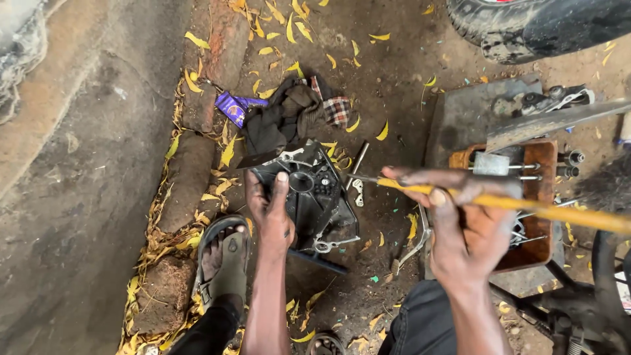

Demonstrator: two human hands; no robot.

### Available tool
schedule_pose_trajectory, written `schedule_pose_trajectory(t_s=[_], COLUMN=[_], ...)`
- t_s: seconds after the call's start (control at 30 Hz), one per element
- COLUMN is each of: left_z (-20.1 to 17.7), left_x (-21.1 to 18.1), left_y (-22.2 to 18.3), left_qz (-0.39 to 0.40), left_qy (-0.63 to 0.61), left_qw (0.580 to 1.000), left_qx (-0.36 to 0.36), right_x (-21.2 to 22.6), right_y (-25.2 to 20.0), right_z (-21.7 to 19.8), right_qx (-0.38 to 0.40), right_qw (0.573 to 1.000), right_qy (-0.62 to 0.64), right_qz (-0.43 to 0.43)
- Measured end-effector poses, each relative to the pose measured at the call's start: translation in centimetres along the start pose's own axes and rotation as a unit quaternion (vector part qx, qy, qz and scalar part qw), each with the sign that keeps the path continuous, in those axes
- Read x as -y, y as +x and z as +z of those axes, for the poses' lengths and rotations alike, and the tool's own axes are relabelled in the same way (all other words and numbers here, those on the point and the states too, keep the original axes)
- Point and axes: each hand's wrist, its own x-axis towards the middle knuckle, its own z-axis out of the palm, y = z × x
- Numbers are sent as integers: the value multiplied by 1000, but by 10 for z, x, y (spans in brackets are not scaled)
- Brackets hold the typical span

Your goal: The person is disassembling a motorcycle engine or transmission component on the ground using tools like a screwdriver and a T-handle wrench.

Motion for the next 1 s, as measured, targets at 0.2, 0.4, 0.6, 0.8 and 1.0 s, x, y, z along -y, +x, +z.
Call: schedule_pose_trajectory(t_s=[0.2, 0.4, 0.6, 0.8, 1.0], left_z=[3, 6, 8, 17, 16], left_x=[0, 6, 7, 6, 7], left_y=[-5, -8, -11, -13, -15], left_qz=[0, 28, 36, 59, 74], left_qy=[-5, 7, 41, 80, 126], left_qw=[1000, 1000, 999, 995, 988], left_qx=[-3, 6, 4, -32, -46], right_x=[4, 5, 1, -24, -39], right_y=[-10, -15, -24, -38, -58], right_z=[4, 10, 14, 12, 22], right_qx=[-45, -21, 9, 45, 42], right_qw=[998, 998, 997, 992, 992], right_qy=[1, -31, -42, -57, -49], right_qz=[-46, -59, -59, -107, -109])
